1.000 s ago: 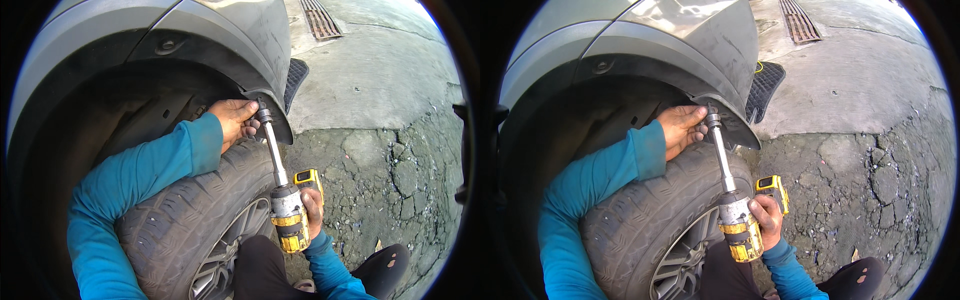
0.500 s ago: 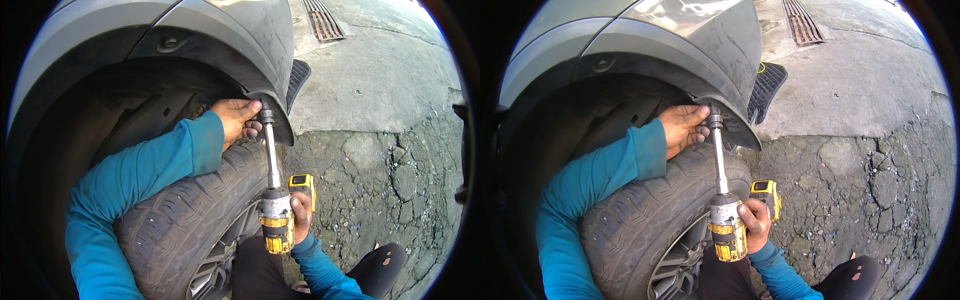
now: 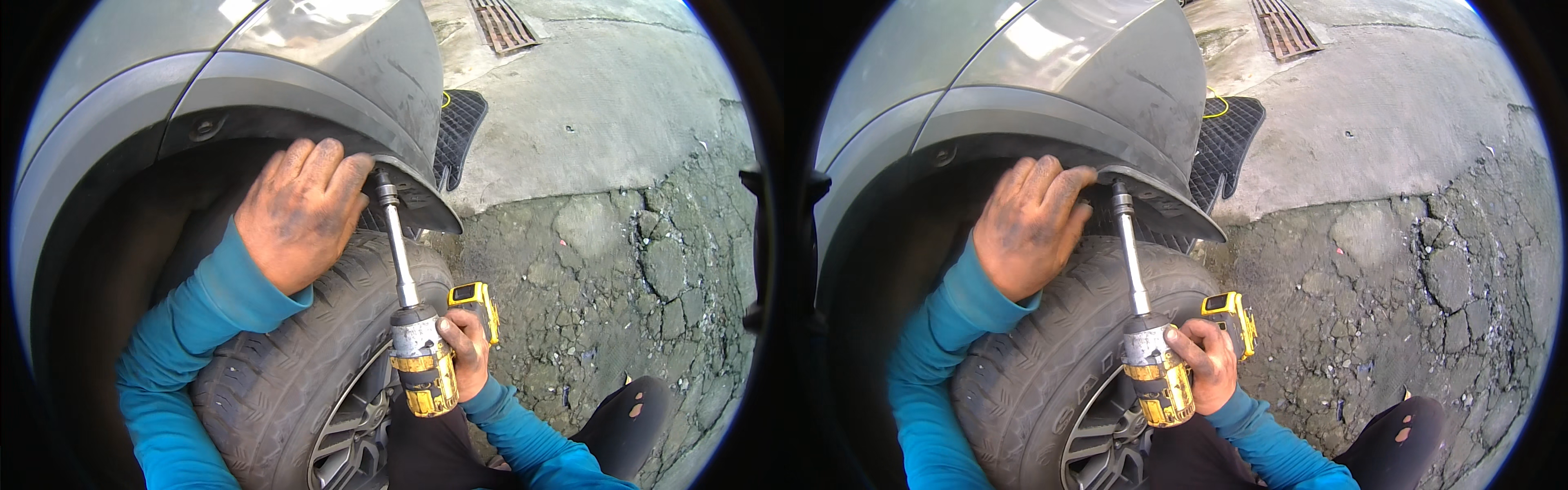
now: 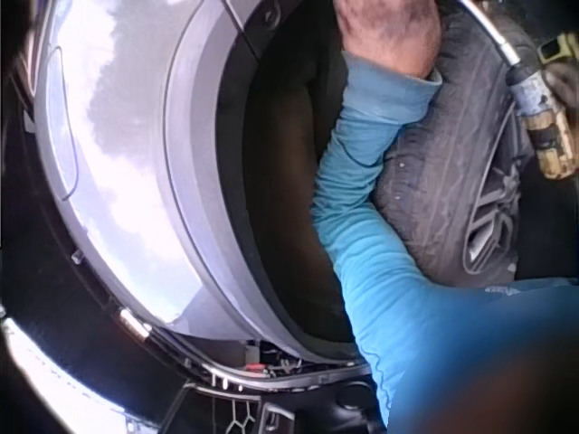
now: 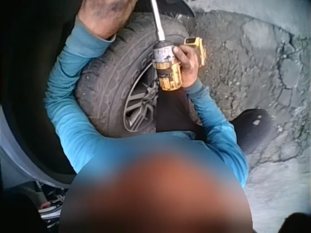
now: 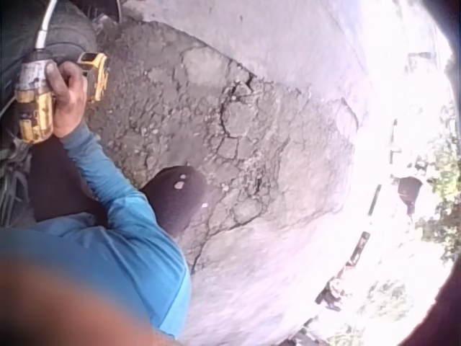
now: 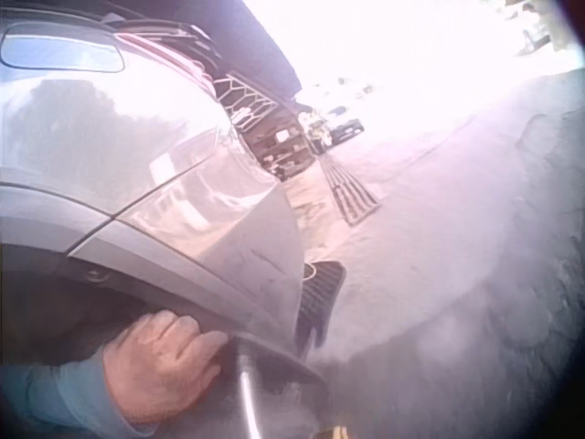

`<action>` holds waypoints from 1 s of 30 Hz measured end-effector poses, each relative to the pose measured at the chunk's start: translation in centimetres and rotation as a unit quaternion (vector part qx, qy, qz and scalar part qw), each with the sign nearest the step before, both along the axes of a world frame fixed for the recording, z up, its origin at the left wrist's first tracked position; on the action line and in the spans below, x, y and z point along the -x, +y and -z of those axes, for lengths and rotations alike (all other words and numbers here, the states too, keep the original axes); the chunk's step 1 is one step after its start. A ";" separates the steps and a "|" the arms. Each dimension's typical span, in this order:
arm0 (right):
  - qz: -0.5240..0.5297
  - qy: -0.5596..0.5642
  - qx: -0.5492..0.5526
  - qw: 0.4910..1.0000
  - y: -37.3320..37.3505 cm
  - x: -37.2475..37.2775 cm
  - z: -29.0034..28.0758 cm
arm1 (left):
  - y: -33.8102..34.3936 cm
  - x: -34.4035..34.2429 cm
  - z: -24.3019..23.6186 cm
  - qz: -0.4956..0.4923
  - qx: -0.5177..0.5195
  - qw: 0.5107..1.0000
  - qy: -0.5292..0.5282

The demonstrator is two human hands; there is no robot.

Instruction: The person installs a rear bumper on a grey car by aligning it with the vehicle frame and securing it with fasteners. They then attach a wheel arch liner using a cordless impact wrench.

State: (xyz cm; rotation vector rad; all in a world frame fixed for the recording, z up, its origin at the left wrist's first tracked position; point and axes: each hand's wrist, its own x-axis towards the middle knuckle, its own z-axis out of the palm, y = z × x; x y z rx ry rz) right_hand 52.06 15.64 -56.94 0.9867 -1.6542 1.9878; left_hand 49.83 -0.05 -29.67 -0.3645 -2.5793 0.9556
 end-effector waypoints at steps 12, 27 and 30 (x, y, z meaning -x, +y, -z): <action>-0.031 -0.034 -0.013 0.999 0.5 0.2 0.1 | -5.8 6.2 2.4 0.215 0.320 0.906 0.177; -0.042 -0.048 0.017 0.998 -0.6 -0.7 -0.2 | -6.4 6.5 1.9 0.239 0.325 0.899 0.169; -0.014 -0.044 0.028 0.999 -0.4 -0.2 -0.8 | -6.2 6.5 2.2 0.248 0.305 0.902 0.180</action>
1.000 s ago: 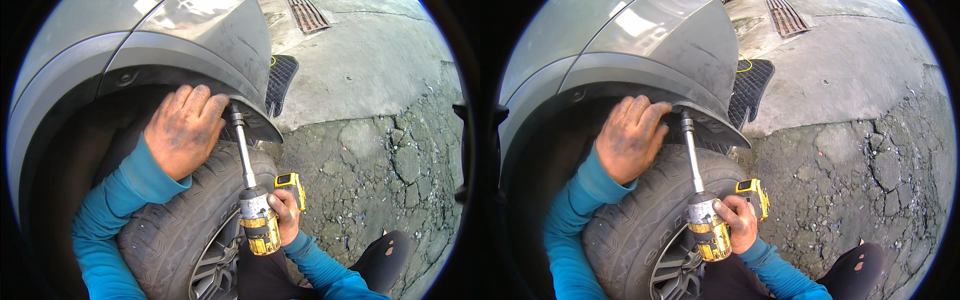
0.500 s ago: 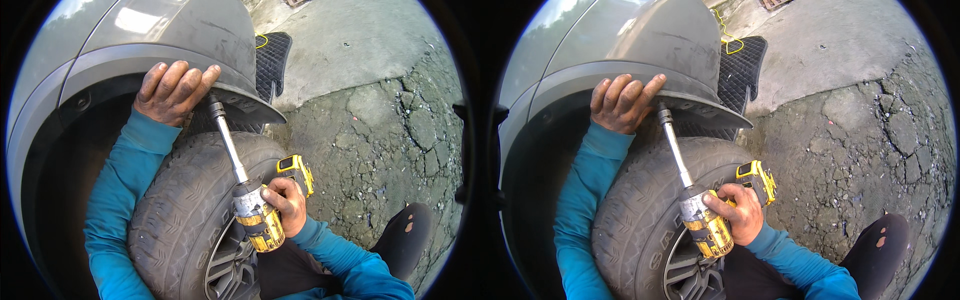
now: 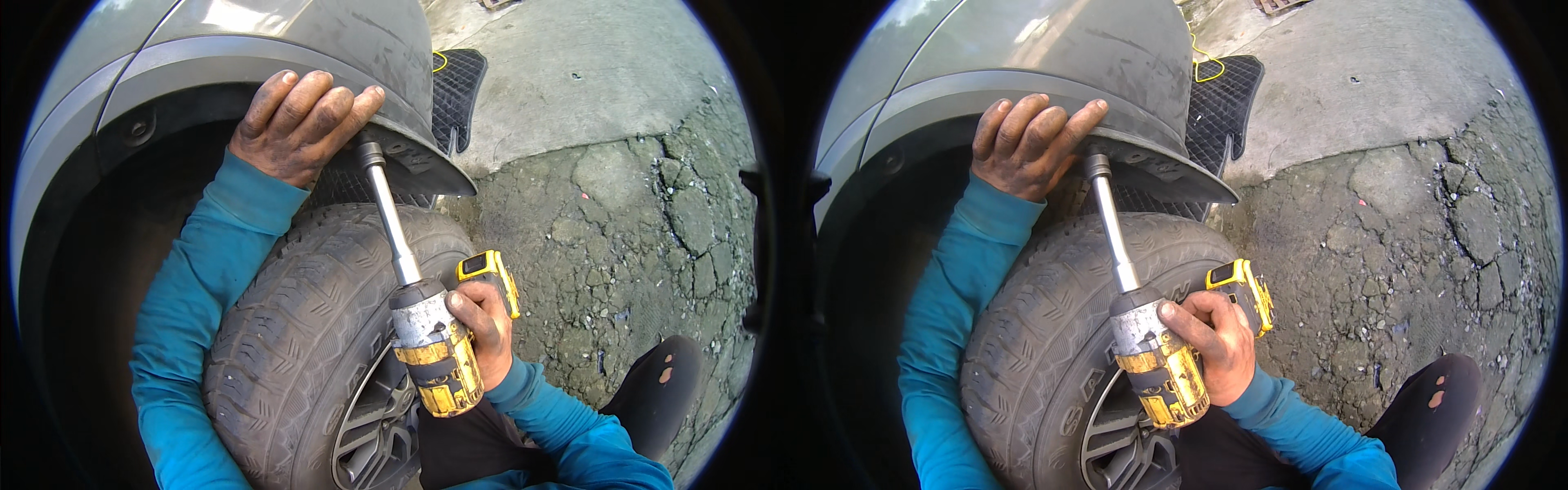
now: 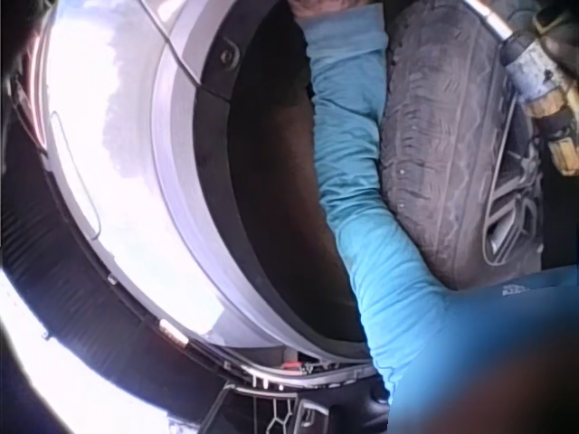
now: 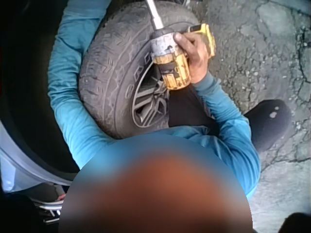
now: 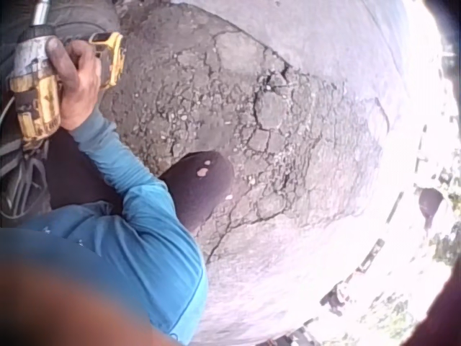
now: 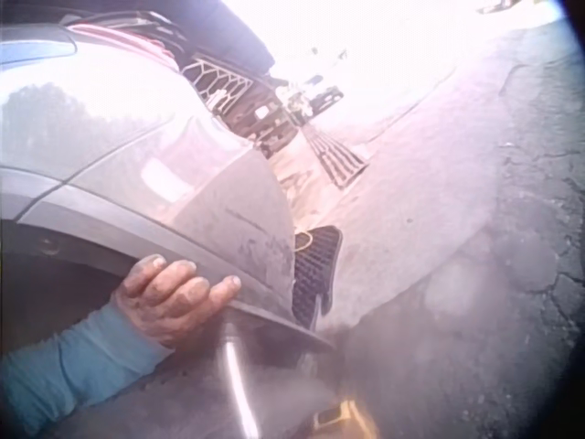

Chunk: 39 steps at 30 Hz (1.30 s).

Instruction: The person installs a rear bumper on a grey car by aligning it with the vehicle frame and securing it with fasteners. They then attach a wheel arch liner using a cordless impact wrench.

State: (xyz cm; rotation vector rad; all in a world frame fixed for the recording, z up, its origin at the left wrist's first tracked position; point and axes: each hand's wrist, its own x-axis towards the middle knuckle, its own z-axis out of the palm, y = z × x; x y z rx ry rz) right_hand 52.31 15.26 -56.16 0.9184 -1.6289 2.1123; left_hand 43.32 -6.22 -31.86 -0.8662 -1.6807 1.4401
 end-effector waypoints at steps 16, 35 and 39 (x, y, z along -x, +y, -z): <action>0.012 0.015 -0.035 0.999 0.4 0.6 -0.7 | 0.1 -0.1 0.3 0.009 -0.016 1.000 0.003; -0.008 0.016 -0.057 0.998 1.5 1.3 -0.9 | 3.1 -4.3 -0.4 -0.132 -0.320 0.909 -0.232; -0.020 0.018 -0.056 0.998 1.9 1.4 -1.3 | 3.5 -4.3 1.0 -0.441 -0.579 0.622 -0.288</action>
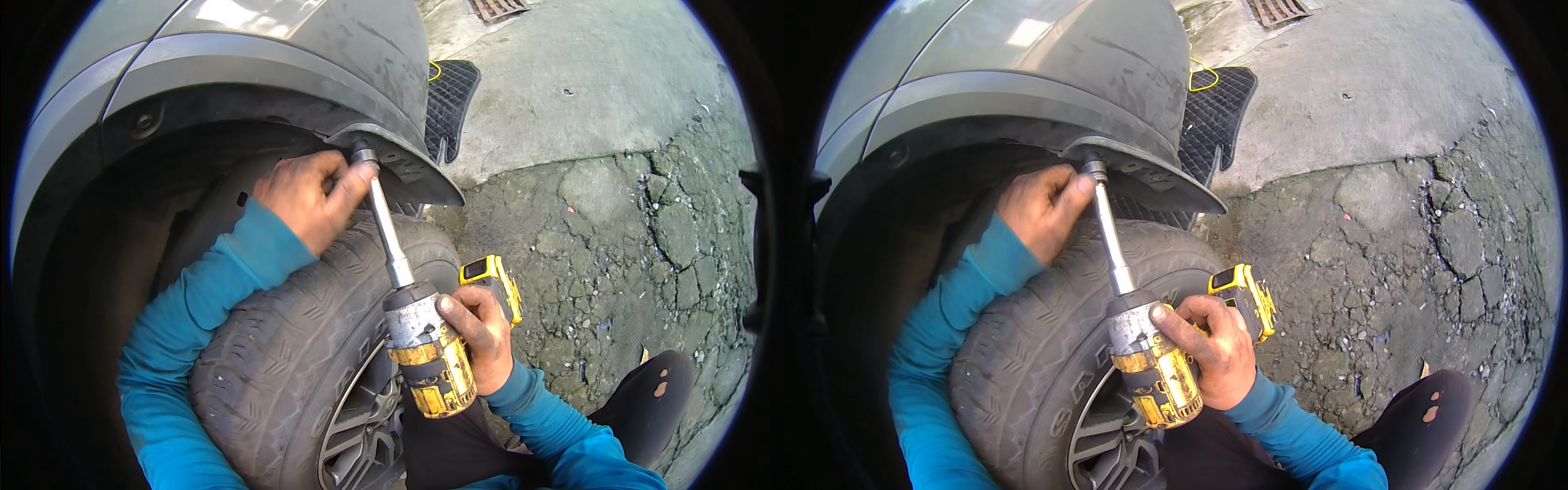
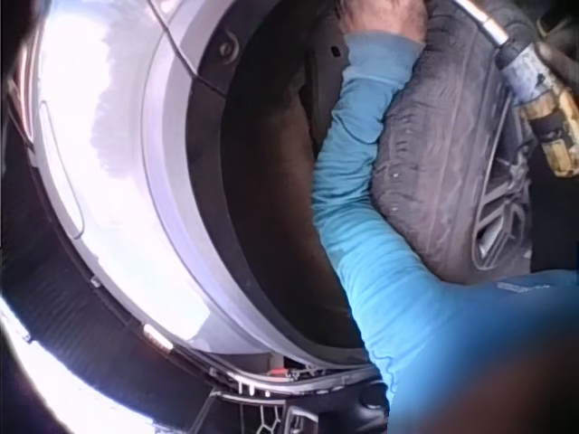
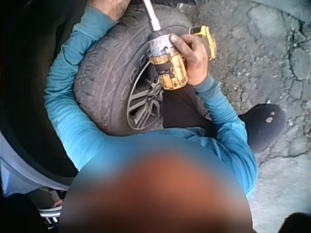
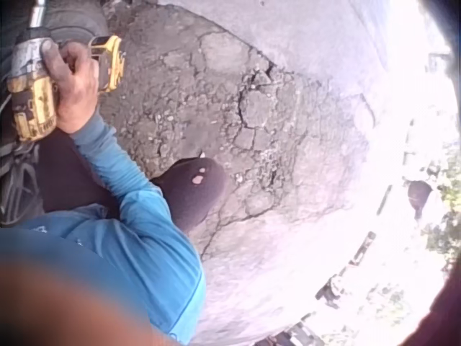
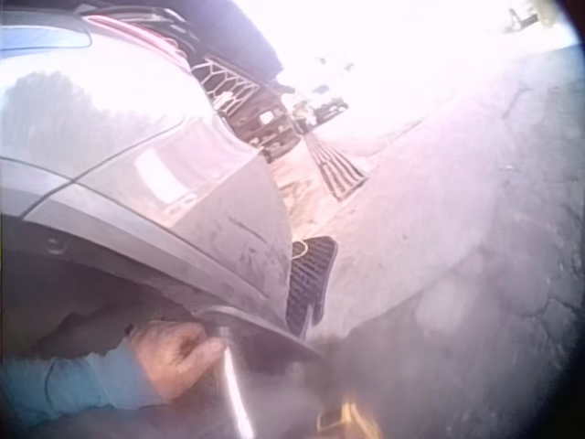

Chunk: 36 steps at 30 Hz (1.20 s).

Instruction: The person installs a rear bumper on a grey car by aligning it with the vehicle frame and securing it with fasteners. They then attach a wheel arch liner using a cordless impact wrench.

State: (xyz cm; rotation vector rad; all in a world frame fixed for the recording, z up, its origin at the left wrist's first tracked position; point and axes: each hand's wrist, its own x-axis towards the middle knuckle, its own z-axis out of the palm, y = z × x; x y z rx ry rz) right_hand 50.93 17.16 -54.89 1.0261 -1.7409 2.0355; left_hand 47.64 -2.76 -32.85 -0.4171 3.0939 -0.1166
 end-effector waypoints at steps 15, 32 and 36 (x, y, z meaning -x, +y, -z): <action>0.029 0.012 -0.052 0.998 2.0 -0.8 -1.8 | -1.8 1.9 1.3 -0.146 -0.569 0.808 -0.037; 0.025 -0.037 -0.033 0.998 0.7 -3.4 -1.8 | -1.4 1.5 1.1 -0.132 -0.548 0.824 -0.054; 0.020 0.070 0.013 0.997 -1.0 -3.2 2.6 | -0.8 1.0 1.9 -0.099 -0.545 0.822 -0.132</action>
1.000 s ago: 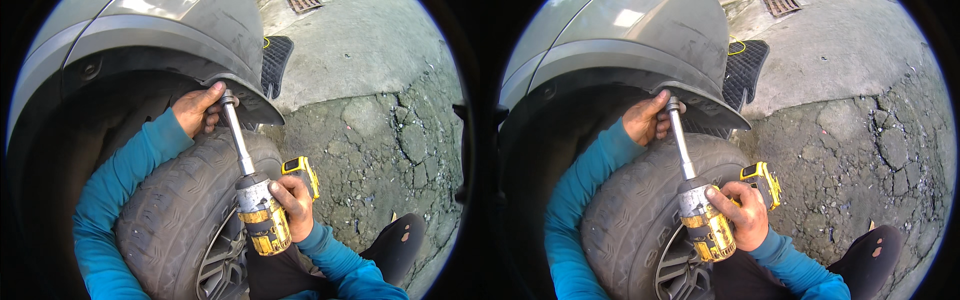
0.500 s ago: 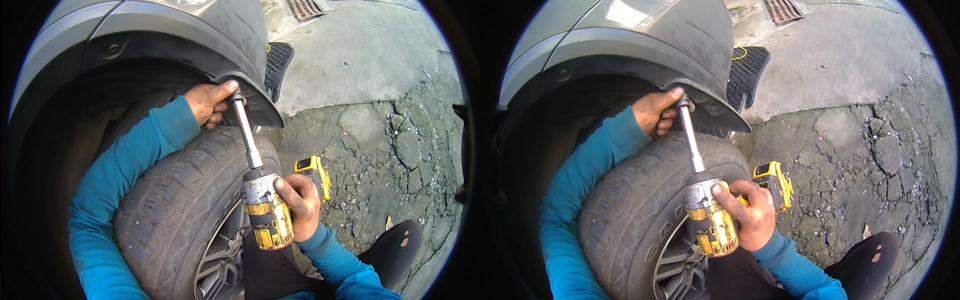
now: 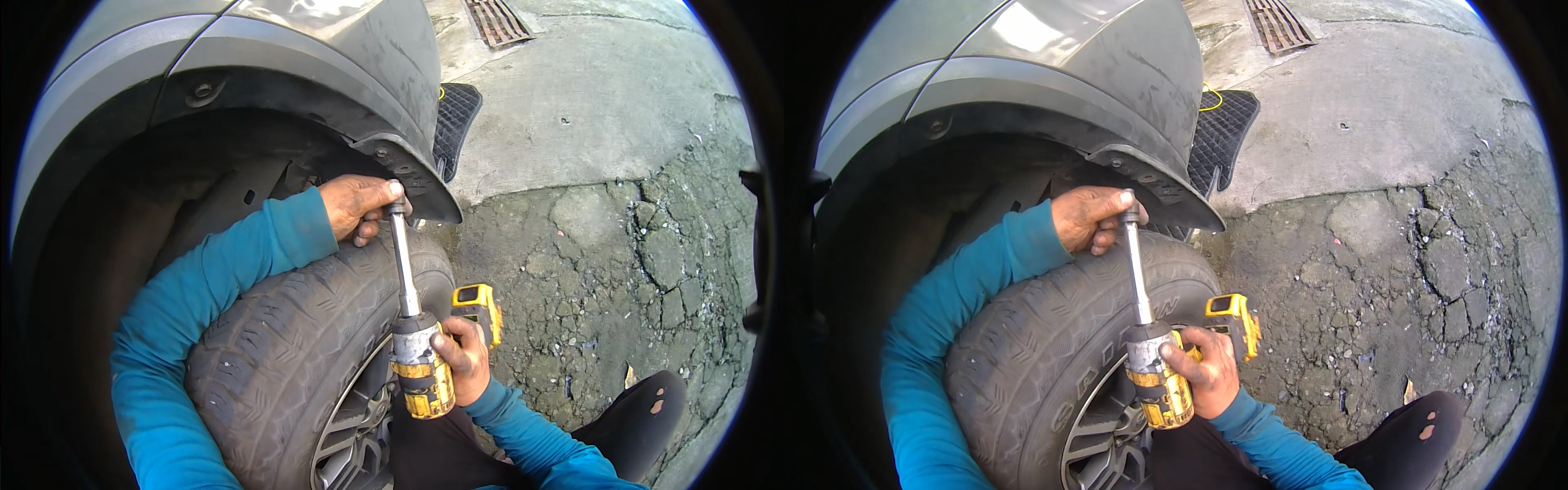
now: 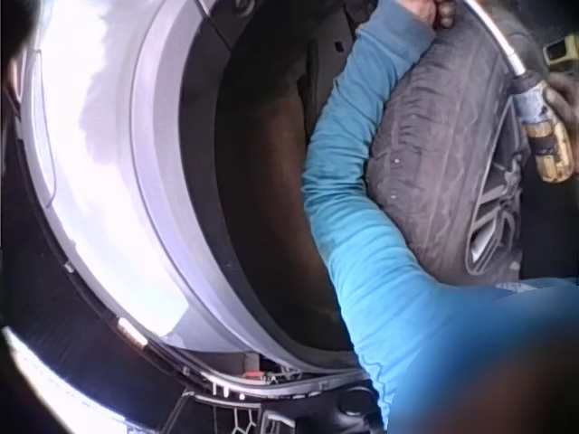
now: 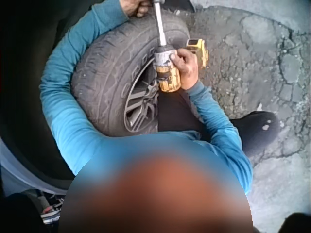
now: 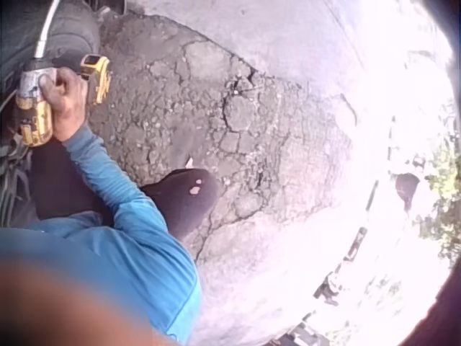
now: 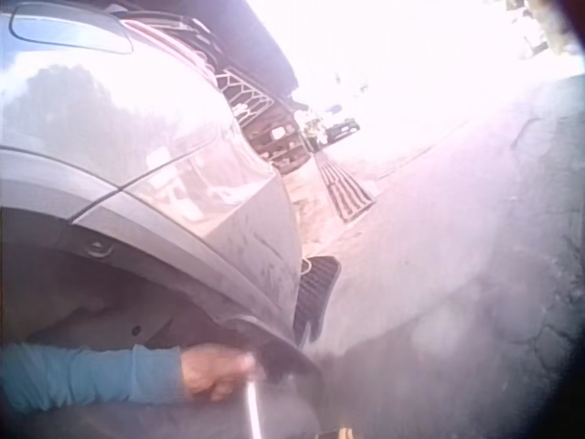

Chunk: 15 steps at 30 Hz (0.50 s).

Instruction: The person installs a rear bumper on a grey car by aligning it with the vehicle frame and securing it with fasteners. They then attach a wheel arch liner using a cordless impact wrench.

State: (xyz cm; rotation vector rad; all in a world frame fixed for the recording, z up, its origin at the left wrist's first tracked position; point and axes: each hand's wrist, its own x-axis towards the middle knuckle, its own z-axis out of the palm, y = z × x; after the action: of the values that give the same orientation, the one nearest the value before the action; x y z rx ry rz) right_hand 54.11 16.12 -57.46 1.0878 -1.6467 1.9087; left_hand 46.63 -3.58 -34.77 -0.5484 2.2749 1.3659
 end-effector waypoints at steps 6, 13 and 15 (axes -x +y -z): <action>0.010 -0.009 0.034 0.999 0.6 -0.3 3.8 | -1.5 0.0 0.7 0.104 -0.043 0.993 0.018; -0.445 -0.505 0.284 0.683 3.0 1.6 1.1 | -4.8 0.8 1.1 0.058 -0.136 0.989 0.019; -0.337 -0.489 0.268 0.758 2.3 1.0 1.2 | -5.6 1.2 0.6 0.025 -0.094 0.995 0.006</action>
State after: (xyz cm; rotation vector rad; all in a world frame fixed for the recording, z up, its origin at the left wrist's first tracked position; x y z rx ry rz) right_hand 53.08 18.47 -58.71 0.4070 -0.8723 3.5494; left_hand 45.41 -9.22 -35.41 -0.4195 2.1250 1.5428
